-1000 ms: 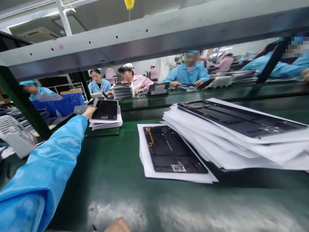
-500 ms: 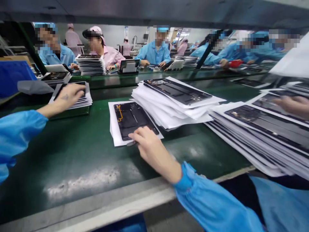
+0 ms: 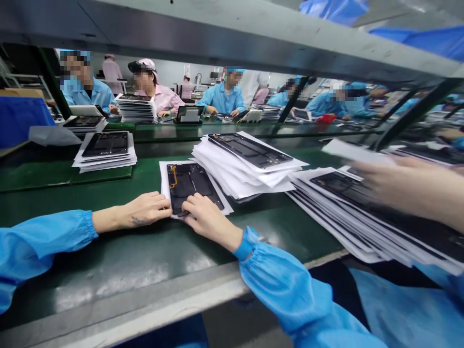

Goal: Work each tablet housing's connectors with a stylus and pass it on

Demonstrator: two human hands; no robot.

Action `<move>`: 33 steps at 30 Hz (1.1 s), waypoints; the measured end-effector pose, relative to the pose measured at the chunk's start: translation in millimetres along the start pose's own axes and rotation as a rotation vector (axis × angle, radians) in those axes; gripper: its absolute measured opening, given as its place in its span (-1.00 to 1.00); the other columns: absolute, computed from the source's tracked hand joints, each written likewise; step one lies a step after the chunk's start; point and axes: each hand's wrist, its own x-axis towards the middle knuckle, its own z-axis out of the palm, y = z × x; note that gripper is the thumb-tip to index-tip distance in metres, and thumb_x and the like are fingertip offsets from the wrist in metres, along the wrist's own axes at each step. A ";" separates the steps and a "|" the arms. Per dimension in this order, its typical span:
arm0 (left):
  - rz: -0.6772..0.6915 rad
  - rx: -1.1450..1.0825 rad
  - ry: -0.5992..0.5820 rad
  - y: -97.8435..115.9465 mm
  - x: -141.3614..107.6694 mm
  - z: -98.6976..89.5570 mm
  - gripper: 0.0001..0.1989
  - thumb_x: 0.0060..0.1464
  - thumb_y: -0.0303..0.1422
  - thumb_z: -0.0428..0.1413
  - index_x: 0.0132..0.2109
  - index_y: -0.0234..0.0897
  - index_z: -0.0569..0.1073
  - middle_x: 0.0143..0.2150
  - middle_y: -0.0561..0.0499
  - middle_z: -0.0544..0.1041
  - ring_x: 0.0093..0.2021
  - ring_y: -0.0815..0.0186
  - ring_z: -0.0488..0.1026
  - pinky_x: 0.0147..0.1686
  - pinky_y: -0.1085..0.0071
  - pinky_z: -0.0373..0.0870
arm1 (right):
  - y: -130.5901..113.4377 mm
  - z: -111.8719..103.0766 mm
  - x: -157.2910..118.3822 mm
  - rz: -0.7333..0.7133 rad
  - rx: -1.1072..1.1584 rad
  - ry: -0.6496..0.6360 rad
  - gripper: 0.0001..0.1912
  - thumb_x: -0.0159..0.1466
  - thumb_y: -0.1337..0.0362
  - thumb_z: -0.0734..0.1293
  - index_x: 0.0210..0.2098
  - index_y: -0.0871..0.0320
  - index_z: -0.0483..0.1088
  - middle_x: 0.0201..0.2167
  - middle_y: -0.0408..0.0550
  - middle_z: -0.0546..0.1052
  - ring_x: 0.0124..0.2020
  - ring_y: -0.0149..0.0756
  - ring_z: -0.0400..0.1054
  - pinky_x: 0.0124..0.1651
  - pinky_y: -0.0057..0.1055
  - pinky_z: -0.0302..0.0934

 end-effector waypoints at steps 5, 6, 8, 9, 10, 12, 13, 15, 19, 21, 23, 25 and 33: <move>-0.262 -0.191 0.106 -6.7 2.7 -8.1 -0.81 0.30 -0.42 -0.02 -0.26 -0.25 0.45 -0.26 -0.05 0.51 -0.27 0.30 0.41 -0.19 0.38 0.29 | 4.2 -4.8 3.9 0.004 0.038 0.109 -0.81 0.30 0.54 0.24 -0.26 0.12 0.33 -0.26 -0.05 0.45 -0.22 -0.24 0.26 -0.18 -0.34 0.15; -0.354 -0.237 0.147 -10.2 2.0 -10.3 -0.79 0.33 -0.37 -0.05 -0.23 -0.26 0.46 -0.25 -0.06 0.52 -0.25 0.28 0.43 -0.18 0.37 0.31 | 5.8 -5.6 5.2 0.018 0.053 0.150 -0.79 0.31 0.56 0.21 -0.26 0.12 0.32 -0.27 -0.04 0.44 -0.21 -0.25 0.26 -0.17 -0.34 0.16; -0.548 -0.348 0.217 -18.7 0.6 -13.7 -0.68 0.39 -0.26 -0.13 -0.20 -0.29 0.46 -0.27 -0.09 0.54 -0.29 0.26 0.47 -0.21 0.35 0.36 | 9.0 -6.7 7.7 0.041 0.089 0.229 -0.79 0.34 0.55 0.17 -0.27 0.12 0.30 -0.28 -0.05 0.41 -0.21 -0.26 0.26 -0.17 -0.36 0.17; -0.634 -0.418 0.234 -22.8 1.1 -14.4 -0.60 0.41 -0.19 -0.17 -0.20 -0.31 0.46 -0.31 -0.10 0.55 -0.35 0.26 0.48 -0.27 0.35 0.38 | 10.2 -6.7 9.0 0.048 0.105 0.259 -0.80 0.35 0.53 0.17 -0.27 0.12 0.29 -0.29 -0.05 0.40 -0.22 -0.26 0.27 -0.18 -0.36 0.17; -0.705 -0.498 0.238 -26.1 3.2 -14.1 -0.52 0.42 -0.13 -0.22 -0.22 -0.33 0.46 -0.35 -0.10 0.55 -0.41 0.27 0.49 -0.32 0.35 0.40 | 11.0 -6.3 10.2 0.050 0.119 0.281 -0.81 0.35 0.52 0.17 -0.28 0.11 0.29 -0.31 -0.06 0.40 -0.23 -0.27 0.27 -0.19 -0.37 0.18; -0.805 -0.671 0.227 -29.7 13.0 -11.3 -0.44 0.43 -0.05 -0.24 -0.21 -0.37 0.48 -0.37 -0.12 0.57 -0.45 0.28 0.52 -0.37 0.36 0.45 | 11.0 -4.2 12.8 0.038 0.138 0.302 -0.81 0.36 0.50 0.18 -0.30 0.11 0.29 -0.33 -0.06 0.40 -0.25 -0.27 0.27 -0.20 -0.36 0.18; -0.844 -0.752 0.225 -29.8 20.5 -9.6 -0.44 0.42 -0.04 -0.21 -0.19 -0.38 0.49 -0.36 -0.12 0.58 -0.43 0.29 0.54 -0.35 0.37 0.47 | 10.1 -2.9 14.2 0.025 0.145 0.303 -0.81 0.36 0.49 0.17 -0.31 0.11 0.30 -0.34 -0.06 0.41 -0.25 -0.26 0.28 -0.20 -0.35 0.19; -0.915 -0.883 0.244 -27.0 36.8 -8.8 -0.53 0.40 -0.04 -0.07 -0.12 -0.39 0.49 -0.30 -0.08 0.59 -0.37 0.33 0.56 -0.30 0.36 0.51 | 6.4 -0.9 16.4 -0.005 0.158 0.297 -0.80 0.37 0.46 0.17 -0.33 0.11 0.34 -0.35 -0.05 0.43 -0.27 -0.25 0.28 -0.21 -0.34 0.20; -1.047 -1.039 0.328 -7.7 41.1 -29.5 -0.70 0.23 -0.18 0.18 -0.18 -0.40 0.50 -0.33 -0.03 0.58 -0.36 0.32 0.54 -0.29 0.35 0.52 | -11.5 -8.6 5.8 -0.031 0.203 0.349 -0.78 0.42 0.32 0.19 -0.30 0.10 0.43 -0.36 -0.04 0.49 -0.29 -0.24 0.33 -0.22 -0.30 0.24; -1.089 -1.091 0.367 12.5 16.1 -50.4 -0.71 0.10 -0.22 0.25 -0.22 -0.42 0.52 -0.33 -0.07 0.60 -0.33 0.25 0.56 -0.30 0.35 0.51 | -27.6 -20.0 -12.9 -0.009 0.228 0.442 -0.74 0.46 0.22 0.16 -0.18 0.10 0.48 -0.29 0.00 0.54 -0.22 -0.19 0.38 -0.14 -0.23 0.27; -1.131 -1.118 0.397 38.6 -24.1 -72.1 -0.66 -0.02 -0.20 0.29 -0.18 -0.39 0.54 -0.25 -0.10 0.62 -0.26 0.15 0.58 -0.31 0.34 0.49 | -49.5 -31.8 -37.4 0.034 0.252 0.553 -0.58 0.51 0.12 0.06 -0.05 0.10 0.50 -0.16 0.06 0.55 -0.08 -0.11 0.37 -0.02 -0.11 0.24; -1.222 -1.156 0.402 65.4 -69.2 -88.3 -0.56 -0.11 -0.15 0.32 -0.12 -0.34 0.56 -0.19 -0.10 0.64 -0.19 0.06 0.59 -0.29 0.31 0.50 | -76.3 -38.0 -59.1 0.078 0.320 0.597 -0.45 0.51 0.01 -0.01 -0.11 0.06 0.56 -0.26 0.02 0.53 -0.16 -0.12 0.35 -0.10 -0.13 0.24; -1.426 -1.065 0.306 113.1 -152.8 -83.4 -0.57 -0.03 -0.10 0.23 -0.12 -0.35 0.51 -0.34 -0.06 0.58 -0.34 0.14 0.57 -0.42 0.39 0.46 | -185.7 8.4 -39.5 -0.096 0.814 0.357 -0.82 0.39 0.25 0.33 -0.05 0.08 0.52 -0.34 -0.06 0.57 -0.29 -0.22 0.43 -0.22 -0.22 0.31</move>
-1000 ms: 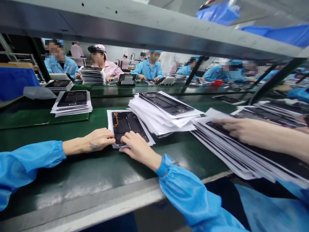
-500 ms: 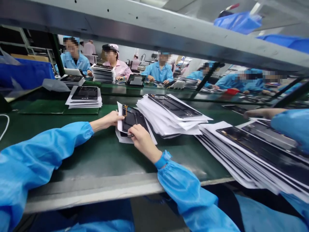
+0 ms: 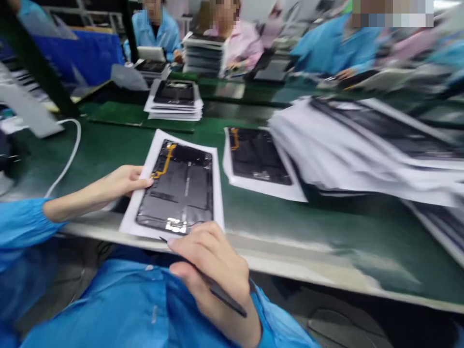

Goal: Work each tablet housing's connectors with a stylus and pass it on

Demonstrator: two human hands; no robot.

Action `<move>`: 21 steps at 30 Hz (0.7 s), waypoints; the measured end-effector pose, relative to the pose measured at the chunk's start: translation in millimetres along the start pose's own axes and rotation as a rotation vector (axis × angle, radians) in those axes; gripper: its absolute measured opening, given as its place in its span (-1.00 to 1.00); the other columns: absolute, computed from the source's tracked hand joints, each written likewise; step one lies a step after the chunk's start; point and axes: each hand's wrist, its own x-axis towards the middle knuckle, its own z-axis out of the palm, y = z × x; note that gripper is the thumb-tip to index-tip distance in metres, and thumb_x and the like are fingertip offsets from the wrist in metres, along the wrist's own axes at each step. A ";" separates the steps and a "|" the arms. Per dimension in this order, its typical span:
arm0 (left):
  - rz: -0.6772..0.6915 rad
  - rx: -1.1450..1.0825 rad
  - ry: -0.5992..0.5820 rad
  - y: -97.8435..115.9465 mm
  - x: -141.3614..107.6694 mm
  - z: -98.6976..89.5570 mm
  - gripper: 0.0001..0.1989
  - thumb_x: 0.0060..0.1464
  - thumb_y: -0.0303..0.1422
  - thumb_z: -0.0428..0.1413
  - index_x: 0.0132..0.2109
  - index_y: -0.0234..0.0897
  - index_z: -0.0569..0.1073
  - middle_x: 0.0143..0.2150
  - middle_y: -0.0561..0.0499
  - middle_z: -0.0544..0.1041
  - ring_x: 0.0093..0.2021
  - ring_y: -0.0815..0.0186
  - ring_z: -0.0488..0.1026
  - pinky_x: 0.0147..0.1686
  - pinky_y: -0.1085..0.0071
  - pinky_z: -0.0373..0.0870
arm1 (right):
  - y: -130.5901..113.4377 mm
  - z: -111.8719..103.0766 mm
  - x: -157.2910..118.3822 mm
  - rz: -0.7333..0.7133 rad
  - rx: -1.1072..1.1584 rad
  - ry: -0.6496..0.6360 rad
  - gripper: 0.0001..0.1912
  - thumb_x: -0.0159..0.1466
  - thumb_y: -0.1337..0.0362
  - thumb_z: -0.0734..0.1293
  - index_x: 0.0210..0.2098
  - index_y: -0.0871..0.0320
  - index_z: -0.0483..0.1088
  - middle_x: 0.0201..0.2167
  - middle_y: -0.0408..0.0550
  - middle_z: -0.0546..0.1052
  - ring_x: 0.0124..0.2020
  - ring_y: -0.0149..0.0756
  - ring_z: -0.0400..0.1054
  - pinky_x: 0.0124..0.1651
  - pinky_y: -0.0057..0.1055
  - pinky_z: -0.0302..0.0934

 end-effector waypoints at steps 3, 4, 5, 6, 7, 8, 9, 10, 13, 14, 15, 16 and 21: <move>0.097 0.216 -0.062 -8.5 -1.0 -10.3 -0.51 0.19 -0.19 0.09 0.20 -0.31 0.34 -0.34 0.00 0.57 -0.47 0.28 0.51 -0.50 0.45 0.41 | 3.3 34.5 8.4 0.028 -0.012 -0.074 -0.75 0.32 0.43 0.36 -0.04 0.07 0.53 -0.27 -0.05 0.60 -0.22 -0.20 0.46 -0.14 -0.21 0.36; 0.166 0.341 -0.040 -10.8 -3.8 -14.0 -0.50 0.25 -0.22 0.04 0.28 -0.27 0.26 -0.37 0.04 0.55 -0.50 0.31 0.48 -0.48 0.46 0.39 | 5.1 41.9 9.3 0.030 -0.023 -0.077 -0.73 0.31 0.46 0.36 -0.04 0.07 0.52 -0.27 -0.05 0.60 -0.21 -0.20 0.46 -0.13 -0.22 0.38; 0.254 0.480 0.007 -13.2 -8.0 -16.9 -0.51 0.30 -0.25 0.00 0.31 -0.24 0.21 -0.38 0.07 0.53 -0.50 0.33 0.46 -0.44 0.46 0.38 | 7.1 47.4 9.3 0.029 -0.036 -0.077 -0.71 0.31 0.47 0.35 -0.03 0.07 0.52 -0.26 -0.05 0.60 -0.21 -0.21 0.47 -0.12 -0.22 0.39; 0.353 0.610 0.069 -16.0 -13.3 -18.7 -0.56 0.35 -0.27 -0.04 0.31 -0.22 0.22 -0.37 0.07 0.51 -0.46 0.33 0.46 -0.38 0.45 0.38 | 9.1 51.0 8.5 0.030 -0.052 -0.080 -0.70 0.31 0.48 0.35 -0.02 0.07 0.52 -0.25 -0.05 0.60 -0.20 -0.21 0.47 -0.11 -0.21 0.40; 0.450 0.713 0.132 -19.5 -19.0 -19.2 -0.63 0.37 -0.29 -0.06 0.26 -0.22 0.27 -0.34 0.06 0.51 -0.40 0.32 0.47 -0.32 0.43 0.38 | 10.9 53.3 7.2 0.031 -0.072 -0.092 -0.69 0.31 0.48 0.34 -0.01 0.06 0.51 -0.24 -0.05 0.61 -0.19 -0.20 0.47 -0.09 -0.20 0.40; 0.540 0.779 0.174 -23.5 -24.9 -18.4 -0.71 0.40 -0.30 -0.08 0.18 -0.23 0.34 -0.29 0.03 0.50 -0.33 0.31 0.48 -0.26 0.42 0.37 | 12.5 54.5 5.7 0.033 -0.092 -0.112 -0.67 0.31 0.48 0.34 0.01 0.06 0.50 -0.24 -0.05 0.61 -0.19 -0.20 0.48 -0.07 -0.19 0.41; 0.616 0.808 0.184 -27.9 -30.5 -16.7 -0.76 0.41 -0.31 -0.09 0.08 -0.24 0.40 -0.23 0.00 0.50 -0.28 0.30 0.48 -0.23 0.42 0.37 | 13.7 55.1 4.3 0.033 -0.109 -0.133 -0.66 0.32 0.48 0.33 0.03 0.05 0.49 -0.23 -0.06 0.61 -0.18 -0.20 0.48 -0.06 -0.18 0.41; 0.672 0.813 0.167 -32.4 -35.6 -14.5 -0.77 0.43 -0.32 -0.11 -0.01 -0.25 0.42 -0.19 -0.02 0.49 -0.24 0.30 0.47 -0.22 0.42 0.36 | 14.6 55.5 3.3 0.036 -0.124 -0.152 -0.66 0.33 0.47 0.33 0.04 0.05 0.48 -0.22 -0.06 0.61 -0.17 -0.20 0.48 -0.05 -0.18 0.41; 0.743 0.797 0.043 -44.1 -45.7 -8.1 -0.78 0.44 -0.33 -0.10 -0.09 -0.26 0.42 -0.19 -0.02 0.46 -0.23 0.33 0.43 -0.25 0.46 0.35 | 15.2 56.9 3.7 0.037 -0.145 -0.156 -0.66 0.34 0.46 0.32 0.06 0.05 0.47 -0.21 -0.06 0.61 -0.18 -0.21 0.46 -0.05 -0.19 0.40; 0.749 0.793 0.005 -46.9 -47.2 -6.9 -0.79 0.43 -0.32 -0.08 -0.08 -0.25 0.42 -0.18 -0.02 0.45 -0.22 0.34 0.43 -0.24 0.46 0.35 | 15.0 57.7 4.9 0.042 -0.148 -0.144 -0.67 0.34 0.46 0.32 0.05 0.05 0.47 -0.22 -0.06 0.61 -0.19 -0.21 0.46 -0.06 -0.19 0.40; 0.753 0.793 -0.026 -49.0 -47.7 -6.2 -0.81 0.43 -0.32 -0.07 -0.08 -0.25 0.42 -0.16 -0.03 0.44 -0.21 0.33 0.42 -0.23 0.45 0.35 | 14.5 58.6 6.4 0.050 -0.152 -0.137 -0.68 0.34 0.46 0.32 0.04 0.05 0.48 -0.22 -0.06 0.61 -0.20 -0.22 0.45 -0.07 -0.20 0.40; 0.757 0.800 -0.045 -50.5 -47.4 -6.0 -0.81 0.42 -0.31 -0.06 -0.09 -0.24 0.42 -0.15 -0.03 0.44 -0.20 0.33 0.41 -0.24 0.44 0.35 | 13.9 59.4 7.8 0.058 -0.154 -0.135 -0.67 0.34 0.46 0.32 0.04 0.04 0.48 -0.22 -0.07 0.61 -0.21 -0.22 0.45 -0.08 -0.20 0.40; 0.764 0.860 -0.078 -51.9 -41.4 -5.6 -0.81 0.40 -0.40 -0.07 -0.21 -0.23 0.39 -0.18 -0.01 0.40 -0.28 0.35 0.34 -0.36 0.44 0.25 | 12.1 58.9 8.5 0.072 -0.162 -0.166 -0.66 0.34 0.49 0.31 0.04 0.05 0.47 -0.23 -0.07 0.59 -0.23 -0.24 0.46 -0.05 -0.21 0.41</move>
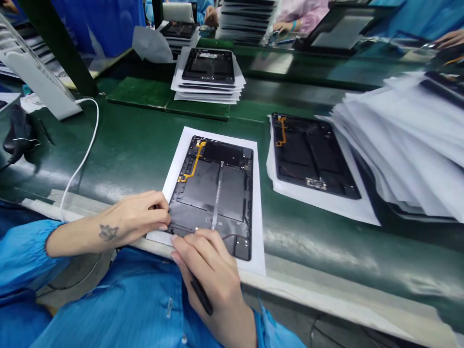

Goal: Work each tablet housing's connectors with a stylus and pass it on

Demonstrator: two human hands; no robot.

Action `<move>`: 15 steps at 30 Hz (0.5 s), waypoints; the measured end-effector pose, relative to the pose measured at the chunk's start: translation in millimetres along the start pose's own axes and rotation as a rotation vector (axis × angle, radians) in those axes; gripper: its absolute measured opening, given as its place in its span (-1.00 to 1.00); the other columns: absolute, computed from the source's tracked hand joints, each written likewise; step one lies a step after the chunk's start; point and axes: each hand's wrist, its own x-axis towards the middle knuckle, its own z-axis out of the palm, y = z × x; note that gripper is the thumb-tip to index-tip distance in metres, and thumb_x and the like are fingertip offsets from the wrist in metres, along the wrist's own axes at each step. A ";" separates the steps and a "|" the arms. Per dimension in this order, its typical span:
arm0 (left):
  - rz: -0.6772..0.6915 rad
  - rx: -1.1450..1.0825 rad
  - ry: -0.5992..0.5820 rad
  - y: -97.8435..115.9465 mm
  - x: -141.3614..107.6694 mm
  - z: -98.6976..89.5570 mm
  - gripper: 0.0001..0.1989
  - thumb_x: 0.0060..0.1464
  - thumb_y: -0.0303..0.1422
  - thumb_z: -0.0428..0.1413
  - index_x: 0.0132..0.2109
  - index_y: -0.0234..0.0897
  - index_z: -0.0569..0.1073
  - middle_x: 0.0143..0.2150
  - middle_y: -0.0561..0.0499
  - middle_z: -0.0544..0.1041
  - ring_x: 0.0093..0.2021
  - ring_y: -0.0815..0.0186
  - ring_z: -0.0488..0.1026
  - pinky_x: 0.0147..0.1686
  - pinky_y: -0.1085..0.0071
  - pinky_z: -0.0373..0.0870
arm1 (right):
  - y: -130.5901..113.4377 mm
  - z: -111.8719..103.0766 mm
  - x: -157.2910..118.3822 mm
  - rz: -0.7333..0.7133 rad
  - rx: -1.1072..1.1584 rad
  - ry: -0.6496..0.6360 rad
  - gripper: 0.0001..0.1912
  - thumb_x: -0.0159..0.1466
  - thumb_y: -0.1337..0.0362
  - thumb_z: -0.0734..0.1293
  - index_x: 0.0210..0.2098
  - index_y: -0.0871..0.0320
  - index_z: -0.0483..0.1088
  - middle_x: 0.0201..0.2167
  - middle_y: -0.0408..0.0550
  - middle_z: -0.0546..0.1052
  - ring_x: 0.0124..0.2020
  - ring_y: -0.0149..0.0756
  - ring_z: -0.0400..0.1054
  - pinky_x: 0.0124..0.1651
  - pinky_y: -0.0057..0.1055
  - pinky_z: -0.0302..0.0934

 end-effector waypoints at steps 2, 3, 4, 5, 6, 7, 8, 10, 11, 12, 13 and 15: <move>-0.016 -0.030 -0.020 0.6 1.9 -0.7 -0.81 0.40 -0.42 -0.08 -0.21 -0.24 0.36 -0.21 0.00 0.39 -0.29 0.34 0.32 -0.35 0.42 0.24 | 0.9 -2.3 -2.2 -0.010 -0.040 0.045 -0.72 0.36 0.42 0.29 0.01 0.07 0.48 -0.19 -0.01 0.58 -0.13 -0.16 0.47 -0.03 -0.16 0.40; -0.036 -0.076 -0.021 1.5 2.7 -1.5 -0.81 0.40 -0.41 -0.09 -0.21 -0.24 0.35 -0.23 0.01 0.39 -0.29 0.34 0.32 -0.34 0.42 0.24 | 1.4 -3.5 -2.7 -0.021 -0.060 0.074 -0.74 0.38 0.39 0.27 0.01 0.08 0.48 -0.17 0.02 0.58 -0.07 -0.10 0.46 -0.01 -0.12 0.39; -0.071 -0.142 -0.018 2.7 3.5 -2.8 -0.81 0.41 -0.38 -0.09 -0.21 -0.24 0.34 -0.26 0.02 0.39 -0.31 0.35 0.33 -0.33 0.42 0.24 | 2.0 -4.7 -2.2 -0.031 -0.078 0.094 -0.73 0.39 0.39 0.24 0.02 0.08 0.46 -0.16 0.05 0.57 -0.02 -0.07 0.45 -0.01 -0.10 0.38; -0.119 -0.221 -0.015 4.2 4.5 -4.3 -0.81 0.42 -0.35 -0.09 -0.21 -0.24 0.34 -0.28 0.04 0.39 -0.33 0.36 0.33 -0.34 0.42 0.24 | 2.4 -5.4 -0.7 -0.038 -0.092 0.095 -0.70 0.40 0.42 0.20 0.05 0.09 0.43 -0.17 0.06 0.56 -0.02 -0.06 0.45 -0.03 -0.10 0.37; -0.177 -0.307 -0.013 5.8 5.6 -6.1 -0.80 0.42 -0.32 -0.07 -0.22 -0.23 0.34 -0.30 0.06 0.40 -0.35 0.38 0.33 -0.35 0.44 0.24 | 2.8 -5.5 1.9 -0.045 -0.109 0.080 -0.66 0.40 0.47 0.17 0.08 0.11 0.40 -0.20 0.05 0.55 -0.06 -0.10 0.45 -0.08 -0.14 0.37; -0.243 -0.394 -0.020 7.5 7.1 -7.9 -0.81 0.41 -0.30 -0.04 -0.21 -0.23 0.34 -0.32 0.08 0.41 -0.36 0.39 0.34 -0.36 0.45 0.24 | 3.0 -4.7 5.4 -0.051 -0.137 0.050 -0.63 0.39 0.52 0.14 0.09 0.13 0.38 -0.24 0.03 0.55 -0.14 -0.15 0.44 -0.14 -0.20 0.35; -0.313 -0.484 -0.035 9.3 8.8 -9.5 -0.83 0.39 -0.28 -0.01 -0.21 -0.22 0.35 -0.33 0.10 0.42 -0.37 0.41 0.35 -0.37 0.47 0.25 | 3.2 -3.1 9.5 -0.056 -0.177 0.016 -0.62 0.39 0.55 0.12 0.09 0.16 0.37 -0.27 0.02 0.54 -0.21 -0.21 0.42 -0.21 -0.25 0.31; -0.443 -0.672 -0.063 12.8 12.2 -11.5 -0.88 0.35 -0.29 0.05 -0.20 -0.21 0.35 -0.35 0.13 0.43 -0.38 0.42 0.38 -0.37 0.50 0.27 | 3.6 2.7 17.5 -0.071 -0.265 -0.029 -0.68 0.40 0.54 0.12 0.02 0.21 0.39 -0.29 0.01 0.53 -0.31 -0.26 0.33 -0.28 -0.30 0.23; -0.494 -0.770 -0.072 14.5 13.5 -11.8 -0.90 0.32 -0.32 0.08 -0.19 -0.21 0.34 -0.35 0.14 0.44 -0.38 0.43 0.39 -0.37 0.52 0.28 | 3.9 6.4 20.7 -0.078 -0.294 -0.037 -0.73 0.41 0.52 0.13 -0.05 0.22 0.40 -0.31 0.00 0.52 -0.33 -0.26 0.28 -0.30 -0.30 0.19; -0.538 -0.859 -0.073 16.0 14.2 -11.5 -0.92 0.31 -0.34 0.09 -0.18 -0.21 0.33 -0.35 0.14 0.44 -0.37 0.44 0.40 -0.36 0.53 0.30 | 4.4 10.4 23.0 -0.080 -0.303 -0.037 -0.76 0.42 0.51 0.13 -0.13 0.22 0.41 -0.33 0.00 0.51 -0.34 -0.26 0.25 -0.30 -0.30 0.16; -0.572 -0.928 -0.065 17.1 14.1 -10.7 -0.93 0.29 -0.37 0.10 -0.17 -0.21 0.33 -0.36 0.15 0.44 -0.38 0.44 0.40 -0.36 0.54 0.31 | 5.1 14.3 24.4 -0.078 -0.292 -0.030 -0.77 0.41 0.52 0.14 -0.20 0.22 0.40 -0.36 -0.02 0.48 -0.36 -0.27 0.21 -0.31 -0.30 0.12; -0.611 -0.972 -0.009 18.3 11.1 -8.7 -0.92 0.28 -0.38 0.12 -0.12 -0.20 0.35 -0.36 0.14 0.45 -0.36 0.44 0.42 -0.34 0.55 0.33 | 6.9 20.9 25.0 -0.063 -0.231 -0.009 -0.76 0.36 0.58 0.16 -0.30 0.20 0.37 -0.41 -0.04 0.43 -0.37 -0.27 0.16 -0.31 -0.29 0.07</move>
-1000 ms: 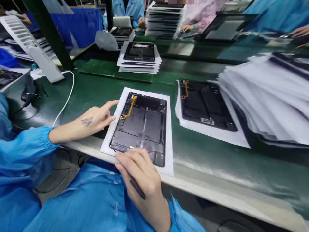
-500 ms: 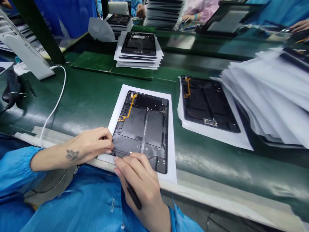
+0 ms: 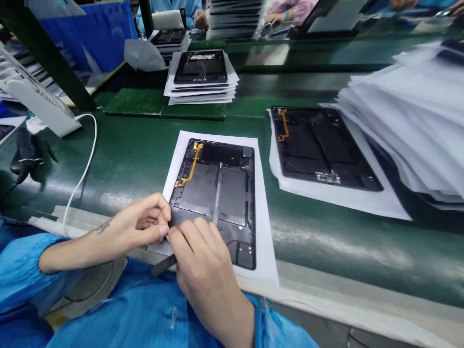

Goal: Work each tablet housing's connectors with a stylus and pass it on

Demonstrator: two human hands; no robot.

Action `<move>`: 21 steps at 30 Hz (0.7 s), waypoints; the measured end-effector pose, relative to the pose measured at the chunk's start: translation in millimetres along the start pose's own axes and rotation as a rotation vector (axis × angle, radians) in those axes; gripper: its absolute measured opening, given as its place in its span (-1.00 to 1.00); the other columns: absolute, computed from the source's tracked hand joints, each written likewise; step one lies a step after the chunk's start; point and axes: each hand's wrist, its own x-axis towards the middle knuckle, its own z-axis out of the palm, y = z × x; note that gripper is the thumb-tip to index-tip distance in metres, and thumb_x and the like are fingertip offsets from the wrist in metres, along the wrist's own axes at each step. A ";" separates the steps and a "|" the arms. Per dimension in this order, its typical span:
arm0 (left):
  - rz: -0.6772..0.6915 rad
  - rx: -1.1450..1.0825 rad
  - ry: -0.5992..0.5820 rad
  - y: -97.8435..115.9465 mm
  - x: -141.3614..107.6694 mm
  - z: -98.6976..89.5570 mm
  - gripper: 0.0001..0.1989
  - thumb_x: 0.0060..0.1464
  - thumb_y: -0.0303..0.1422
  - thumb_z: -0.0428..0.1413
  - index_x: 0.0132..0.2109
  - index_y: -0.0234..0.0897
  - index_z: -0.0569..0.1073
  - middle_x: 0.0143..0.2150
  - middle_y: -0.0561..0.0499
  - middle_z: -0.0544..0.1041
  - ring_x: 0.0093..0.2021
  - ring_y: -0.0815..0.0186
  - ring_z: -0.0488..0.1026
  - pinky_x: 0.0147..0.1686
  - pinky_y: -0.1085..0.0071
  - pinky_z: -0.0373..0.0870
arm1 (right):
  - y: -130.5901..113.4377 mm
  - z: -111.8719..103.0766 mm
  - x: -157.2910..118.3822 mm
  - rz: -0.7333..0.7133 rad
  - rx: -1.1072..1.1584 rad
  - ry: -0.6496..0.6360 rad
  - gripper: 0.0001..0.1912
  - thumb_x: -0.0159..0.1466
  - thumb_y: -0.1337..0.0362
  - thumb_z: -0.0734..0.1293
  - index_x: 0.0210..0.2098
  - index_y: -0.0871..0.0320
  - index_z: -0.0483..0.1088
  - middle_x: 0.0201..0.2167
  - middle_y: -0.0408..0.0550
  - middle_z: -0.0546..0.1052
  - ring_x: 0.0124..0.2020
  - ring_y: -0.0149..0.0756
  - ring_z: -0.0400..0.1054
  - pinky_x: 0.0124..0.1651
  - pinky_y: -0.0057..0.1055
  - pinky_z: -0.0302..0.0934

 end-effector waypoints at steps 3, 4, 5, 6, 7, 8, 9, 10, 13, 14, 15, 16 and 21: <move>0.113 0.106 0.162 -6.8 -6.6 -1.6 -0.88 0.29 -0.35 0.15 -0.05 -0.19 0.44 -0.28 0.09 0.49 -0.27 0.42 0.46 -0.25 0.54 0.38 | 2.0 6.1 -1.2 0.051 0.129 0.010 -0.76 0.29 0.64 0.20 -0.28 0.21 0.37 -0.40 -0.06 0.38 -0.33 -0.26 0.15 -0.28 -0.30 0.05; 0.171 0.175 0.208 -8.7 -8.8 -2.6 -0.90 0.29 -0.35 0.15 -0.06 -0.19 0.47 -0.26 0.08 0.50 -0.26 0.42 0.47 -0.24 0.54 0.38 | 2.9 7.0 -1.5 0.074 0.168 0.006 -0.75 0.27 0.65 0.21 -0.25 0.21 0.38 -0.39 -0.07 0.37 -0.32 -0.26 0.15 -0.27 -0.30 0.05; 0.230 0.250 0.246 -10.0 -10.7 -3.4 -0.92 0.30 -0.36 0.15 -0.08 -0.20 0.50 -0.26 0.07 0.51 -0.26 0.43 0.46 -0.24 0.55 0.38 | 3.7 7.5 -1.5 0.092 0.201 0.004 -0.73 0.27 0.66 0.21 -0.23 0.20 0.38 -0.38 -0.07 0.37 -0.31 -0.26 0.15 -0.26 -0.30 0.05; 0.293 0.320 0.273 -10.7 -12.2 -3.9 -0.94 0.30 -0.39 0.15 -0.11 -0.21 0.52 -0.26 0.07 0.51 -0.27 0.43 0.45 -0.25 0.55 0.38 | 4.4 7.7 -1.4 0.106 0.224 0.006 -0.72 0.26 0.66 0.21 -0.23 0.20 0.37 -0.37 -0.08 0.37 -0.30 -0.26 0.15 -0.25 -0.30 0.05; 0.354 0.380 0.294 -10.7 -13.2 -3.9 -0.94 0.30 -0.41 0.15 -0.13 -0.22 0.53 -0.27 0.06 0.51 -0.28 0.43 0.45 -0.27 0.56 0.37 | 5.0 7.7 -1.3 0.113 0.240 0.010 -0.72 0.26 0.67 0.20 -0.23 0.19 0.37 -0.37 -0.09 0.36 -0.30 -0.26 0.15 -0.25 -0.31 0.05; 0.410 0.426 0.310 -10.1 -13.6 -3.5 -0.93 0.29 -0.44 0.15 -0.13 -0.23 0.54 -0.28 0.06 0.52 -0.29 0.43 0.45 -0.28 0.56 0.37 | 5.3 7.7 -1.1 0.116 0.252 0.011 -0.71 0.27 0.67 0.20 -0.23 0.19 0.36 -0.37 -0.09 0.36 -0.30 -0.27 0.15 -0.24 -0.31 0.05; 0.459 0.458 0.323 -9.3 -13.6 -2.8 -0.92 0.29 -0.46 0.15 -0.12 -0.24 0.54 -0.27 0.05 0.53 -0.29 0.43 0.46 -0.28 0.56 0.37 | 5.5 7.7 -1.0 0.115 0.261 0.011 -0.72 0.27 0.66 0.19 -0.24 0.18 0.35 -0.36 -0.09 0.36 -0.30 -0.27 0.14 -0.24 -0.31 0.05; 0.497 0.477 0.332 -8.5 -13.3 -1.9 -0.92 0.29 -0.47 0.15 -0.12 -0.25 0.54 -0.27 0.05 0.54 -0.28 0.44 0.47 -0.27 0.56 0.37 | 5.6 7.8 -1.0 0.112 0.267 0.008 -0.72 0.28 0.66 0.19 -0.26 0.18 0.34 -0.36 -0.10 0.35 -0.30 -0.27 0.14 -0.24 -0.31 0.05; 0.501 0.485 0.326 -7.7 -11.4 -0.2 -0.92 0.28 -0.47 0.17 -0.12 -0.25 0.55 -0.27 0.06 0.56 -0.28 0.45 0.48 -0.26 0.58 0.38 | 5.2 8.9 -1.7 0.112 0.272 -0.001 -0.73 0.29 0.65 0.18 -0.29 0.17 0.31 -0.37 -0.10 0.34 -0.29 -0.27 0.13 -0.22 -0.31 0.05; 0.475 0.474 0.321 -8.3 -10.8 -0.2 -0.93 0.28 -0.46 0.17 -0.13 -0.24 0.55 -0.28 0.07 0.55 -0.29 0.46 0.48 -0.28 0.59 0.37 | 5.1 9.4 -1.9 0.113 0.271 -0.002 -0.73 0.29 0.65 0.18 -0.29 0.16 0.31 -0.36 -0.10 0.34 -0.29 -0.27 0.13 -0.21 -0.31 0.05; 0.443 0.459 0.315 -9.2 -10.4 -0.3 -0.94 0.28 -0.45 0.18 -0.15 -0.23 0.56 -0.28 0.07 0.55 -0.30 0.46 0.47 -0.29 0.59 0.37 | 4.9 9.9 -2.0 0.113 0.271 -0.003 -0.73 0.29 0.65 0.18 -0.29 0.16 0.30 -0.36 -0.11 0.34 -0.29 -0.27 0.13 -0.21 -0.31 0.05; 0.413 0.441 0.309 -10.1 -10.1 -0.6 -0.95 0.27 -0.43 0.18 -0.16 -0.23 0.56 -0.29 0.07 0.54 -0.31 0.46 0.47 -0.30 0.59 0.37 | 4.8 10.3 -1.9 0.113 0.272 -0.001 -0.73 0.30 0.65 0.17 -0.29 0.16 0.30 -0.36 -0.11 0.34 -0.29 -0.27 0.12 -0.21 -0.31 0.04; 0.373 0.416 0.298 -10.6 -9.7 -0.8 -0.93 0.29 -0.39 0.18 -0.21 -0.21 0.56 -0.31 0.08 0.53 -0.31 0.45 0.46 -0.31 0.58 0.35 | 2.7 9.4 3.1 0.093 0.267 0.026 -0.73 0.33 0.63 0.15 -0.35 0.15 0.24 -0.39 -0.12 0.32 -0.31 -0.30 0.12 -0.23 -0.34 0.04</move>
